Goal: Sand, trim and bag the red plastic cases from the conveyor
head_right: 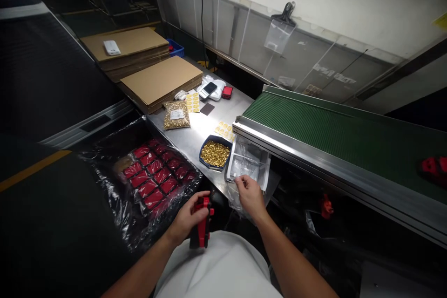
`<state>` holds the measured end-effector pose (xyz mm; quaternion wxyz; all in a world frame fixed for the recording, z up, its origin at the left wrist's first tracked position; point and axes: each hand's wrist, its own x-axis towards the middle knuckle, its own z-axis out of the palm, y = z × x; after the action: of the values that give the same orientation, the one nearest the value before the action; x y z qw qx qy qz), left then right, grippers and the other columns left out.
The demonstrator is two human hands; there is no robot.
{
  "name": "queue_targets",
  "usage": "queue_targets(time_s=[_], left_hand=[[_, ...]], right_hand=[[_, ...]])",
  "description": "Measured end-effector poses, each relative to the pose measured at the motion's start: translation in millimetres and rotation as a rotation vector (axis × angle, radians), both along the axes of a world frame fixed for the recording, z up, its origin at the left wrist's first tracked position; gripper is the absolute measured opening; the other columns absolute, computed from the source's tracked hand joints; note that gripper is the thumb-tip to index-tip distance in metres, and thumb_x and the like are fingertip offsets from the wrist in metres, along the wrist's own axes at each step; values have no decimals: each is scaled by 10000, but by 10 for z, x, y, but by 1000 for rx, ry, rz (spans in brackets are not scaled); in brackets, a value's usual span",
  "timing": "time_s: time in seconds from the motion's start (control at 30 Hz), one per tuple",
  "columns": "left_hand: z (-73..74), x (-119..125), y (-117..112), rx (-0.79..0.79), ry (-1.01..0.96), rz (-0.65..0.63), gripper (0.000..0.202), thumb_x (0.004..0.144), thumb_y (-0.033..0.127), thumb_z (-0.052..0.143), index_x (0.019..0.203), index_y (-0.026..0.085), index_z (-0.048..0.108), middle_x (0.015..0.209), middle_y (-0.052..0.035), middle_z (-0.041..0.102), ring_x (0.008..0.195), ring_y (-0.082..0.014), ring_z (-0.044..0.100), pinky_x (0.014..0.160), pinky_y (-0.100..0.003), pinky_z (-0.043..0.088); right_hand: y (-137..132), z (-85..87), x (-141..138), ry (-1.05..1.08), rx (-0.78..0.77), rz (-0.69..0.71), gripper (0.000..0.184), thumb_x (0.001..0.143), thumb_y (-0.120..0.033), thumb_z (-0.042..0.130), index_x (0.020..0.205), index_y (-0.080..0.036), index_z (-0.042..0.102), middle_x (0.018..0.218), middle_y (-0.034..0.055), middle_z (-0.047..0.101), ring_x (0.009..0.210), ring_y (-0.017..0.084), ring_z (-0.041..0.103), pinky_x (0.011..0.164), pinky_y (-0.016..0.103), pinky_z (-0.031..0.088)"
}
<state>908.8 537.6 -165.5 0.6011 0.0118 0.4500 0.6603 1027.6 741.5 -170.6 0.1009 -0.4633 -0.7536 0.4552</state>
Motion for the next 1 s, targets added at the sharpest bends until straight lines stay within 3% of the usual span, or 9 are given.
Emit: queue_targets(time_s=[0.1,0.2,0.27,0.33,0.47,0.6,0.7,0.83,1.0], left_hand=[[-149,89,-78,-141,321,36,902,490,265,944,1310,243,568,1387,-113,492,1391,-394,274,1196,-490,90],[-229,125,-138,-207,505,-6,790,622,427,871,1315,186,578,1363,-143,543,1316,-371,408,1164,-463,202],[-247,119,-138,-203,451,-20,612,798,555,681,1246,143,626,1220,-156,647,1143,-337,566,1045,-451,379],[-262,113,-108,-198,365,-36,575,875,606,534,1130,113,685,1021,-148,717,928,-297,648,871,-415,483],[-350,143,-7,-241,306,-9,498,843,578,596,941,106,721,850,-111,719,758,-230,638,717,-335,481],[-465,174,94,-327,357,36,418,759,455,730,1035,148,659,709,-23,658,675,-192,601,640,-292,431],[-501,165,164,-358,427,8,387,743,327,757,1079,176,636,687,10,639,665,-182,588,652,-292,425],[-517,150,211,-388,502,-75,137,807,296,716,823,168,670,782,-15,677,806,-203,621,814,-360,462],[-600,148,134,-470,465,-70,356,871,433,652,636,169,616,610,19,607,729,-195,622,837,-383,464]], right_hand=[[-117,-3,-54,50,0,35,346,888,-503,519,850,-186,654,563,-33,474,516,133,411,500,253,300],[-210,-26,-77,78,10,76,291,887,-461,539,919,-199,661,563,-39,477,525,142,435,521,257,320],[-255,-59,-74,80,15,105,260,880,-438,558,938,-206,661,553,-45,470,522,145,445,534,262,331],[-291,-102,-71,73,24,134,233,870,-415,578,943,-208,657,555,-45,477,521,146,455,537,263,334],[-356,-168,-107,60,38,214,185,849,-370,606,917,-209,666,567,-35,526,532,148,488,539,260,344],[-423,-144,-205,60,17,359,142,849,-324,602,860,-215,693,618,-10,623,569,158,549,555,261,371],[-480,-64,-284,69,-25,514,130,851,-289,603,828,-235,720,720,2,704,653,174,619,607,265,415],[-559,56,-353,64,-23,668,137,863,-277,599,851,-260,734,841,10,742,771,195,663,705,282,443],[-554,52,-300,-17,98,645,191,816,-140,526,866,-244,678,858,45,692,781,218,610,686,304,358]])
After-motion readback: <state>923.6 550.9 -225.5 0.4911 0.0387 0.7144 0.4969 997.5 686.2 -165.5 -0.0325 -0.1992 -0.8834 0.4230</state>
